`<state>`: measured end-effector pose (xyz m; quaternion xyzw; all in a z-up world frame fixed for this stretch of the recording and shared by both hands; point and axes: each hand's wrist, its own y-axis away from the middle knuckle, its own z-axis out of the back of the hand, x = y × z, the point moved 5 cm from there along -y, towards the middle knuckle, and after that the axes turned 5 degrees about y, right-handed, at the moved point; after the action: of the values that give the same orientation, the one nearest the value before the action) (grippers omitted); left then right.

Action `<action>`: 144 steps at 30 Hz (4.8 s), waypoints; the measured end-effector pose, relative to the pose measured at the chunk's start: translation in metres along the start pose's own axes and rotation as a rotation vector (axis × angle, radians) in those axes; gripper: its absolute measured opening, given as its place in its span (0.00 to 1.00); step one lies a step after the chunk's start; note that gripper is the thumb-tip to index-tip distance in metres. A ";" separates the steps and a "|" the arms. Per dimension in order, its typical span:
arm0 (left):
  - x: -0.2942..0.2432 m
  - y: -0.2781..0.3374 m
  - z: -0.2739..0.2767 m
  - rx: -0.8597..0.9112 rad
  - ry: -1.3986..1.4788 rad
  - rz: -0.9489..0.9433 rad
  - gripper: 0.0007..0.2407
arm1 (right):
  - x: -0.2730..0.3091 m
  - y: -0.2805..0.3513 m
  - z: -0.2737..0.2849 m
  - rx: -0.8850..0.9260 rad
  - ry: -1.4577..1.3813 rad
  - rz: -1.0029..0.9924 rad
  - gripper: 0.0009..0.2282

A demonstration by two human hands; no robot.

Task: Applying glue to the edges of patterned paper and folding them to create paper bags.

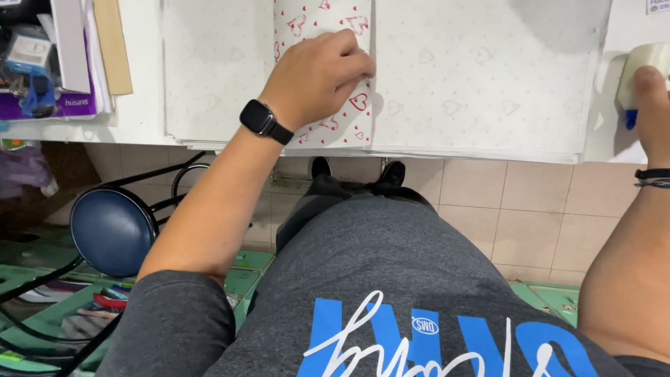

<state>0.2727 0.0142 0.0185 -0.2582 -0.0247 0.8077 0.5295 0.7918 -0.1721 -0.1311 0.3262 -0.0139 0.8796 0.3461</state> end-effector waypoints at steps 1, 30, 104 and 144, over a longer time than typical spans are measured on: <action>0.001 0.001 -0.004 -0.002 0.005 -0.009 0.06 | 0.012 0.012 0.000 -0.008 0.003 -0.005 0.16; -0.001 0.022 -0.042 0.002 0.113 -0.574 0.05 | 0.321 0.195 -0.152 0.223 -0.193 0.154 0.12; 0.075 0.184 0.008 0.350 0.261 -0.205 0.33 | 0.391 0.257 -0.243 -0.043 0.376 0.791 0.27; 0.247 -0.033 0.024 -0.109 0.012 0.349 0.19 | 0.390 0.276 -0.245 -0.145 0.439 0.866 0.23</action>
<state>0.2143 0.2485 -0.0465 -0.2919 -0.0203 0.8833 0.3664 0.2693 -0.0867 -0.0404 0.0724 -0.1359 0.9874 -0.0349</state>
